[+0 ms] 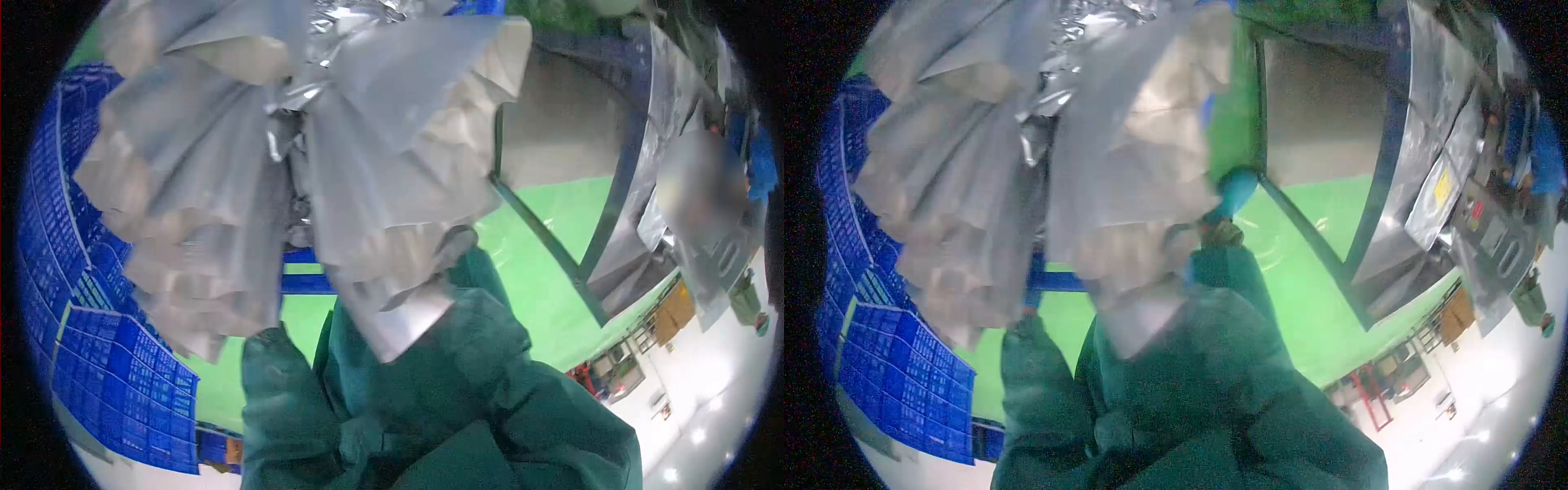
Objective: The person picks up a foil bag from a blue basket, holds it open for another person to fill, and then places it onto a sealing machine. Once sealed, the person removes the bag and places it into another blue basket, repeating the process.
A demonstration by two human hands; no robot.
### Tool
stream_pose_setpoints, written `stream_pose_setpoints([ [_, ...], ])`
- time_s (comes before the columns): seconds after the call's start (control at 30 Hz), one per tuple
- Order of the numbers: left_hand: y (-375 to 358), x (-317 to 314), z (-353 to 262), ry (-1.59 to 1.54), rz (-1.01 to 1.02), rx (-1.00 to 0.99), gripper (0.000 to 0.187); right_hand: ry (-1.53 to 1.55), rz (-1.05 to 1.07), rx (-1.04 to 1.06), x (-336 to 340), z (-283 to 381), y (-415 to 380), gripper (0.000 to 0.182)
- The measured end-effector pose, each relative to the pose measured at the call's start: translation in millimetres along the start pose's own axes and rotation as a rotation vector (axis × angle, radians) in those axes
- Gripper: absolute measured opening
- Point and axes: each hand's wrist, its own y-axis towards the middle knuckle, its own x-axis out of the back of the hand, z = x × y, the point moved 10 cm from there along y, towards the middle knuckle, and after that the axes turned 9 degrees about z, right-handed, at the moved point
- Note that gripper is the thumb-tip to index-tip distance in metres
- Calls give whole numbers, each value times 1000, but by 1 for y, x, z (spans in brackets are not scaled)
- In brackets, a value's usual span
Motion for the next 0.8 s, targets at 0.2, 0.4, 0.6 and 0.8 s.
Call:
stream_pose_setpoints([
  [0.2, -10, 136, 45, 4, -475, 189, 40, 29, 123, 58, -87, 54, -12, 27],
  [0.4, -6, 119, 39, -312, -392, 209, 40, 416, 26, 209, 48, 19, -74, 28],
  [0.6, -5, 108, 47, -503, -333, 314, 41, 653, -719, 3, 235, -41, -192, 25],
  [0.8, -34, 94, 48, -610, -350, 430, 42, 273, -619, -22, 310, 34, -221, 35],
])
